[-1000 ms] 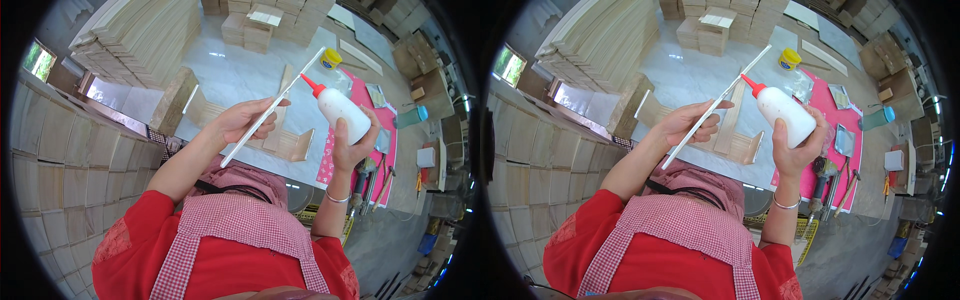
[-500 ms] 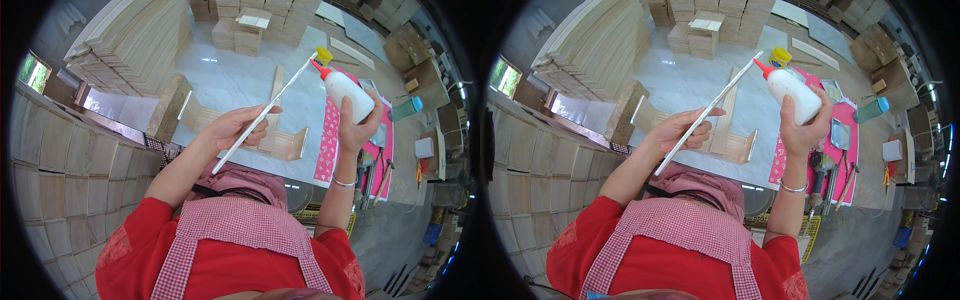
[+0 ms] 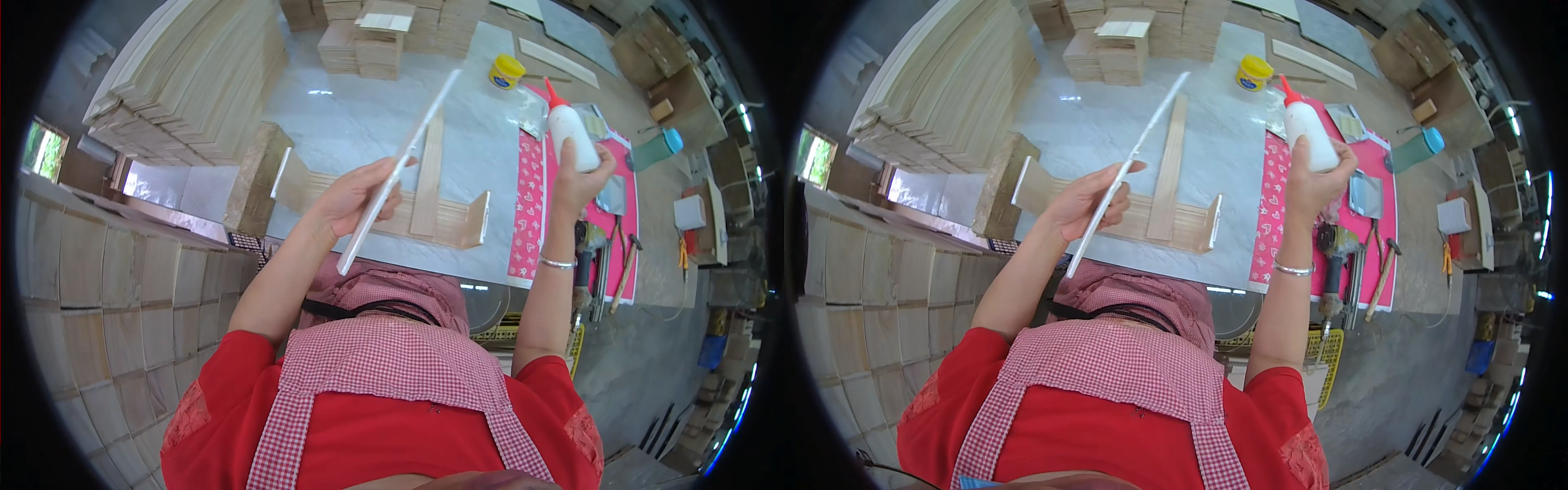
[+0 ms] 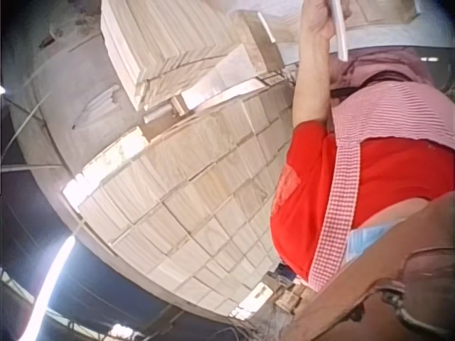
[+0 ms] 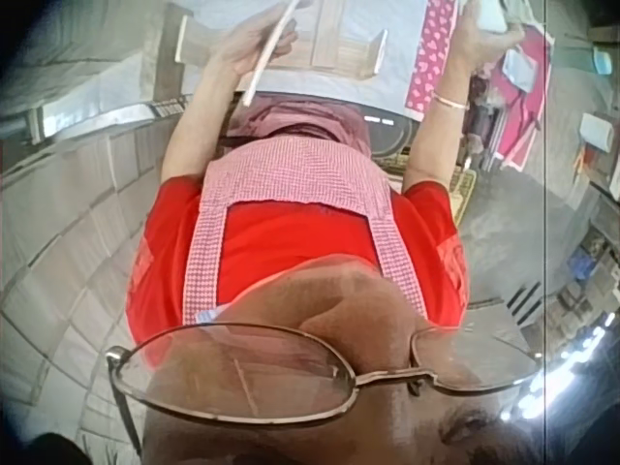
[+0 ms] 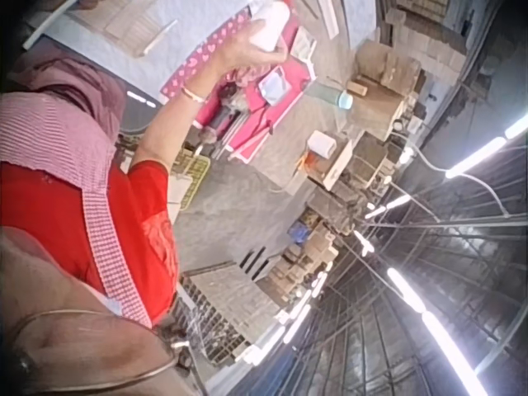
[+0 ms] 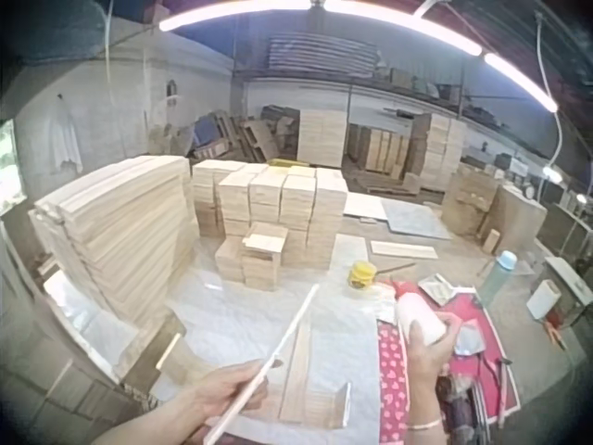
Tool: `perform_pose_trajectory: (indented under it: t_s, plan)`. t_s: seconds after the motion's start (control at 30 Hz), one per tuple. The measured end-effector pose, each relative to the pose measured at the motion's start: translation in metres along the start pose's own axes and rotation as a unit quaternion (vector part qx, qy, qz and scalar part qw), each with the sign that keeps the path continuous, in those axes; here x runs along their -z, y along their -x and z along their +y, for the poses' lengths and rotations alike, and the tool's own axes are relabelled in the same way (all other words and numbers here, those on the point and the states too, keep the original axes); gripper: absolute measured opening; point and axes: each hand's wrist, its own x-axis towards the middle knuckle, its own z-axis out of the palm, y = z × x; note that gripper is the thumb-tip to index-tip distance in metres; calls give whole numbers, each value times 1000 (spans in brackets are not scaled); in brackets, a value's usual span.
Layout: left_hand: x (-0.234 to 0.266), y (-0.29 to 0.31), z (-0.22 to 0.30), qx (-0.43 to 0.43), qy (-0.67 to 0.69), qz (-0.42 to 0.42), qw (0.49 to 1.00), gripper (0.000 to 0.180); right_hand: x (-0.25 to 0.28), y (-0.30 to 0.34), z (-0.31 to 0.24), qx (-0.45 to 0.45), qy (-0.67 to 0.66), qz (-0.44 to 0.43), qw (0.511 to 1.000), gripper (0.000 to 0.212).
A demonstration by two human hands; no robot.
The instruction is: Assembling and gluing wooden shelf units in a woodworking shop.
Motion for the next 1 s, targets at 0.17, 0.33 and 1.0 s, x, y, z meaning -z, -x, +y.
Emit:
perform_pose_trajectory:
  t_s: [0.17, 0.33, 1.0]
  plan:
    - [46, -17, -11, -46, -109, 166, 979, 39, 7, 14, 94, -51, 170, -37, 983, 47]
    - [59, -48, -7, -71, -228, 277, 931, 39, 8, 17, 150, 17, 359, -114, 926, 41]
    - [65, -105, -36, -121, -610, 372, 689, 62, -127, 54, 54, -248, 37, -576, 778, 29]
